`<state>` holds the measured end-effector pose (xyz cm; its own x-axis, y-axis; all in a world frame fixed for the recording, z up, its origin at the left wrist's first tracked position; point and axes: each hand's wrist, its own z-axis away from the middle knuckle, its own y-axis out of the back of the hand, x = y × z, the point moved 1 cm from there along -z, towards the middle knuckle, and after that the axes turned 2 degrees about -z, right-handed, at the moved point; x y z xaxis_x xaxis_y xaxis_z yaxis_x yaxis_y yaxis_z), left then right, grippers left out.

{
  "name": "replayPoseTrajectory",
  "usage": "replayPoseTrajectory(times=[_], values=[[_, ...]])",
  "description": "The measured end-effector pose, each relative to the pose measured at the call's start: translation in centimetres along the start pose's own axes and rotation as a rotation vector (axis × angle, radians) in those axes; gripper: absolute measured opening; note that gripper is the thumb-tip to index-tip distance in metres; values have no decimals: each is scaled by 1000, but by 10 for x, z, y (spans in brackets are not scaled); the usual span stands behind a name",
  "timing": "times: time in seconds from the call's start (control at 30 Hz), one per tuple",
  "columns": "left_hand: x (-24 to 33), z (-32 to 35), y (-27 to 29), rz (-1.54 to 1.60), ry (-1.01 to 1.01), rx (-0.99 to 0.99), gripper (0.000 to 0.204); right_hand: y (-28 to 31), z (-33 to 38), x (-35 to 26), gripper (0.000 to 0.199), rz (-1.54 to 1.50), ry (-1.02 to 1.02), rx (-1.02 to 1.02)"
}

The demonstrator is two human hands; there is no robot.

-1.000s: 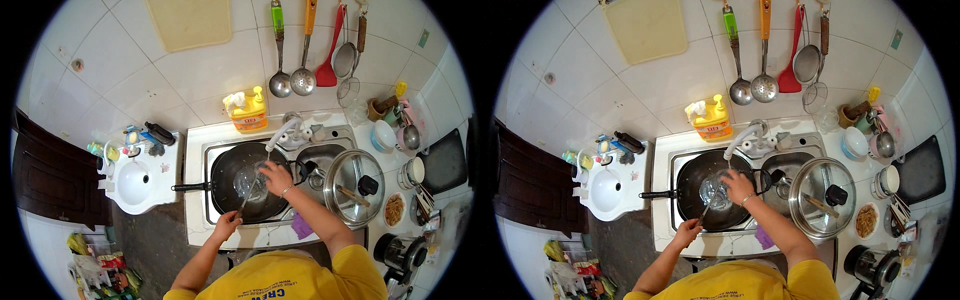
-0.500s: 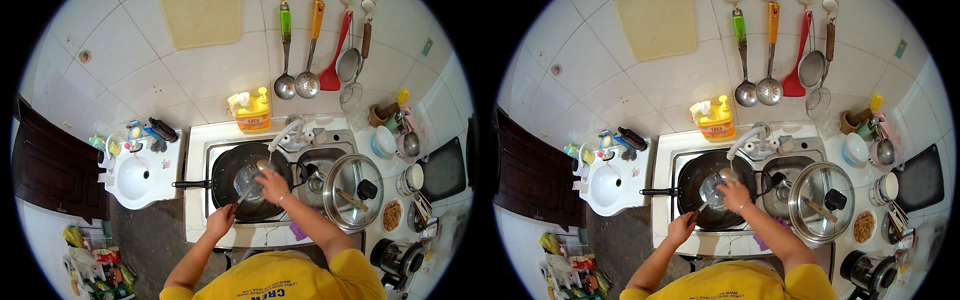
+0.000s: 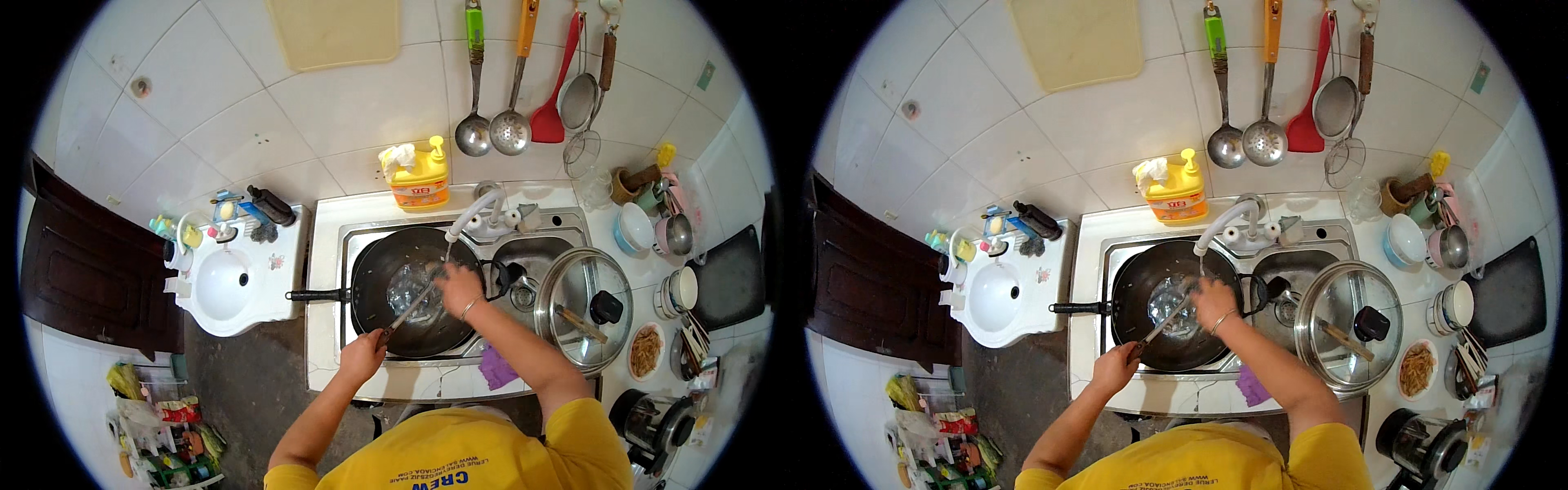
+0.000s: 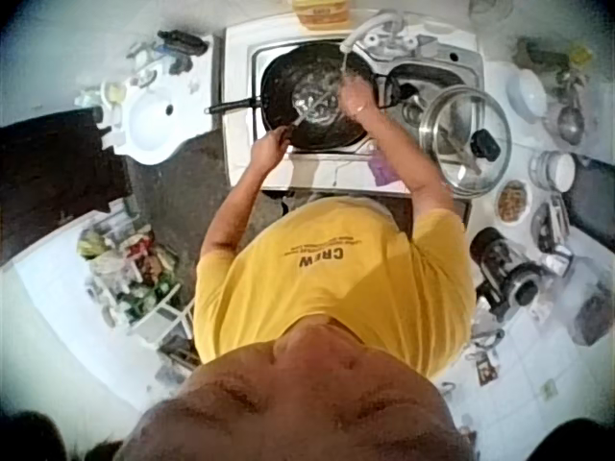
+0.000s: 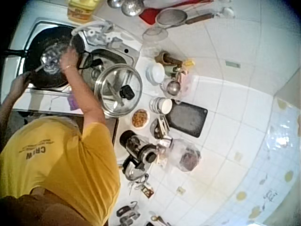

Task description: The person washes a large pot and then a wok in a sink using a scrub pad and water, then wipes down a countertop with a cloth.

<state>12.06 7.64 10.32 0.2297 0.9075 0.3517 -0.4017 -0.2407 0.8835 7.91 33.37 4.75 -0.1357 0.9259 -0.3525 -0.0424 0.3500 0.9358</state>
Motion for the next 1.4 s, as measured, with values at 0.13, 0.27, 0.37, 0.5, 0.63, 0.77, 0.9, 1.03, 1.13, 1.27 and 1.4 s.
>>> replayPoseTrajectory(times=[0.13,0.27,0.37,0.5,0.63,0.77,0.9,1.03,1.13,1.27,1.4], values=[[-4,1,-13,16,11,-3,38,-23,16,-26,26,6,148,-26],[-22,12,-17,2,-74,44,39,-10,-10,41,45,-135,-282,-71],[-35,17,-21,-31,-155,107,40,-14,-13,72,44,-477,-171,18],[-42,12,-22,-121,-247,158,40,7,-6,9,39,-377,44,-82],[-43,14,-17,-192,-312,228,41,1,-31,45,36,-460,-178,-78],[-52,17,-22,-167,-322,282,40,14,-31,35,33,-447,-64,-14],[-53,10,-31,-191,-336,259,40,7,-22,-7,33,-351,4,-144],[-56,24,-48,-85,-258,194,45,-28,-41,77,43,-628,-273,-134],[-56,43,-52,95,-167,167,42,-5,-29,92,45,-922,-389,-234],[-60,42,-65,199,-152,238,41,17,-1,54,46,-942,-37,102],[-57,33,-71,359,-100,215,39,-3,5,27,44,-711,-22,253]])
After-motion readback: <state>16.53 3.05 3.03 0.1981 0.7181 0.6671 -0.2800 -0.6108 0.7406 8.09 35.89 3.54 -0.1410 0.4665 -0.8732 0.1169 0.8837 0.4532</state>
